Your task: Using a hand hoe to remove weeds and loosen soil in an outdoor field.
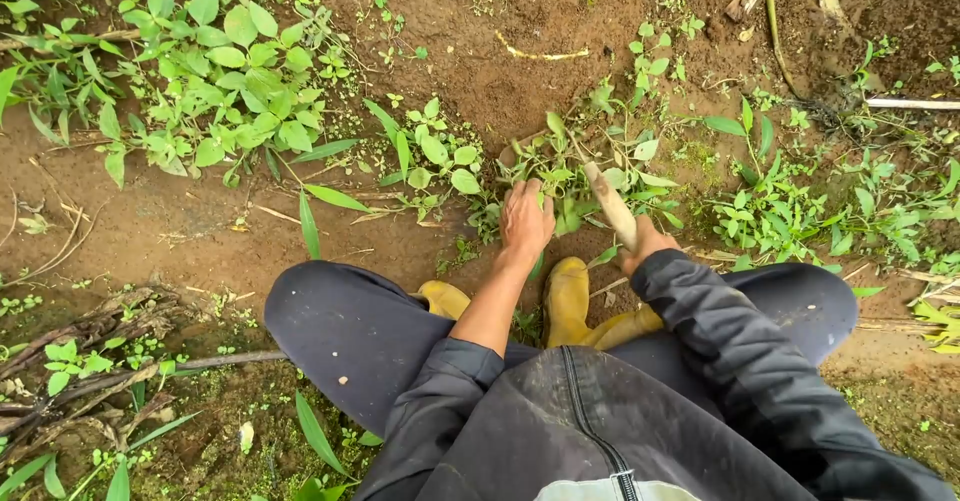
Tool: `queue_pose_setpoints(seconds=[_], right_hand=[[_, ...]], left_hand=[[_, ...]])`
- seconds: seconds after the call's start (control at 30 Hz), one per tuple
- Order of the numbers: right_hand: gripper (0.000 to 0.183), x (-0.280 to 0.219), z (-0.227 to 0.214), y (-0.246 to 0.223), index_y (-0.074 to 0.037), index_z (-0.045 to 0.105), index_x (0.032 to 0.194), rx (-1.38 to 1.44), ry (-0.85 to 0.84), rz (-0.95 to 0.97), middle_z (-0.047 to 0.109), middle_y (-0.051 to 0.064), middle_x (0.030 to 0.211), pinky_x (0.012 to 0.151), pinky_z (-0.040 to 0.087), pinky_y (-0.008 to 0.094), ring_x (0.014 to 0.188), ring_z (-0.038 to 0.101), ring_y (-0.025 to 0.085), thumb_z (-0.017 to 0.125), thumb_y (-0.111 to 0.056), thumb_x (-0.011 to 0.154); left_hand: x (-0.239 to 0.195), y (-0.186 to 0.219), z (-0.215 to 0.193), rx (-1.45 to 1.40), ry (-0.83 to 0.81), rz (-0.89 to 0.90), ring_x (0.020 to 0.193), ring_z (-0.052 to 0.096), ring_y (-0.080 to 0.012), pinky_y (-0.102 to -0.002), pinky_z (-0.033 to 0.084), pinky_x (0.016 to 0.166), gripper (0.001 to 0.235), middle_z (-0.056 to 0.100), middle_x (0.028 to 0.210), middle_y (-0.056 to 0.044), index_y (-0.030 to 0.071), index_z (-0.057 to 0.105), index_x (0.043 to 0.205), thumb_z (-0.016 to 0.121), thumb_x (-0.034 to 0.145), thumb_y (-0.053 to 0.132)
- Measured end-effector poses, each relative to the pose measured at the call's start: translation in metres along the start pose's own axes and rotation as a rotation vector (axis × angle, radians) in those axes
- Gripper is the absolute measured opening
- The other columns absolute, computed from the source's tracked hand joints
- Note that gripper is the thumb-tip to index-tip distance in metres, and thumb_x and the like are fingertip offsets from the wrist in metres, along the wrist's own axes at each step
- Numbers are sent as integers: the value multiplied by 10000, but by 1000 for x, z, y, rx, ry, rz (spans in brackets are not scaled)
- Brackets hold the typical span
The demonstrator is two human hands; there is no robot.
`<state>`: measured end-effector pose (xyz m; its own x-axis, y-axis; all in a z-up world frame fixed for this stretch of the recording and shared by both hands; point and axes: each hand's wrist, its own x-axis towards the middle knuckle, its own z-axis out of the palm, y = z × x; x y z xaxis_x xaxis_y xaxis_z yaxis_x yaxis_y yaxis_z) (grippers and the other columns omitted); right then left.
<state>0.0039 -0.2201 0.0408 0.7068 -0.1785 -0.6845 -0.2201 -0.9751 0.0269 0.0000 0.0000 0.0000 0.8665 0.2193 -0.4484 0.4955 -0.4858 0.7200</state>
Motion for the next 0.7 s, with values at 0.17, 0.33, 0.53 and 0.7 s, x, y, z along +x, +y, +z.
queue_pose_setpoints(seconds=[0.17, 0.33, 0.53, 0.7], right_hand=[[511, 8, -40, -30, -190, 553, 1376, 297, 160, 61, 689, 247, 1255, 1062, 509, 507, 1235, 631, 391, 689, -307, 898], [542, 23, -22, -30, -179, 590, 1381, 552, 266, 155, 689, 243, 1202, 1019, 505, 570, 1176, 644, 405, 769, -228, 872], [571, -2, 46, 24, -154, 636, 1287, 217, 54, 115, 730, 175, 1185, 1053, 522, 505, 1199, 663, 378, 770, -347, 767], [548, 8, 4, -1, -154, 590, 1358, 474, 234, 187, 701, 222, 1194, 1006, 522, 547, 1197, 637, 412, 762, -289, 856]], left_hand=[[1, -9, 15, 42, 2, 61, 1100, 651, -355, -501, 574, 878, 312, 644, 1152, -163, 67, 660, 1253, 579, 975, 184], [-2, -5, 8, 53, -28, 88, 1120, 666, -312, -448, 587, 879, 303, 658, 1166, -149, 67, 665, 1263, 564, 998, 174], [12, -19, 31, 69, -3, 89, 1050, 648, -275, -417, 595, 838, 288, 632, 1093, -122, 68, 668, 1240, 543, 1006, 180], [8, -18, 33, 141, 30, 138, 1043, 646, -268, -408, 585, 802, 288, 649, 1088, -118, 78, 682, 1221, 571, 988, 205]])
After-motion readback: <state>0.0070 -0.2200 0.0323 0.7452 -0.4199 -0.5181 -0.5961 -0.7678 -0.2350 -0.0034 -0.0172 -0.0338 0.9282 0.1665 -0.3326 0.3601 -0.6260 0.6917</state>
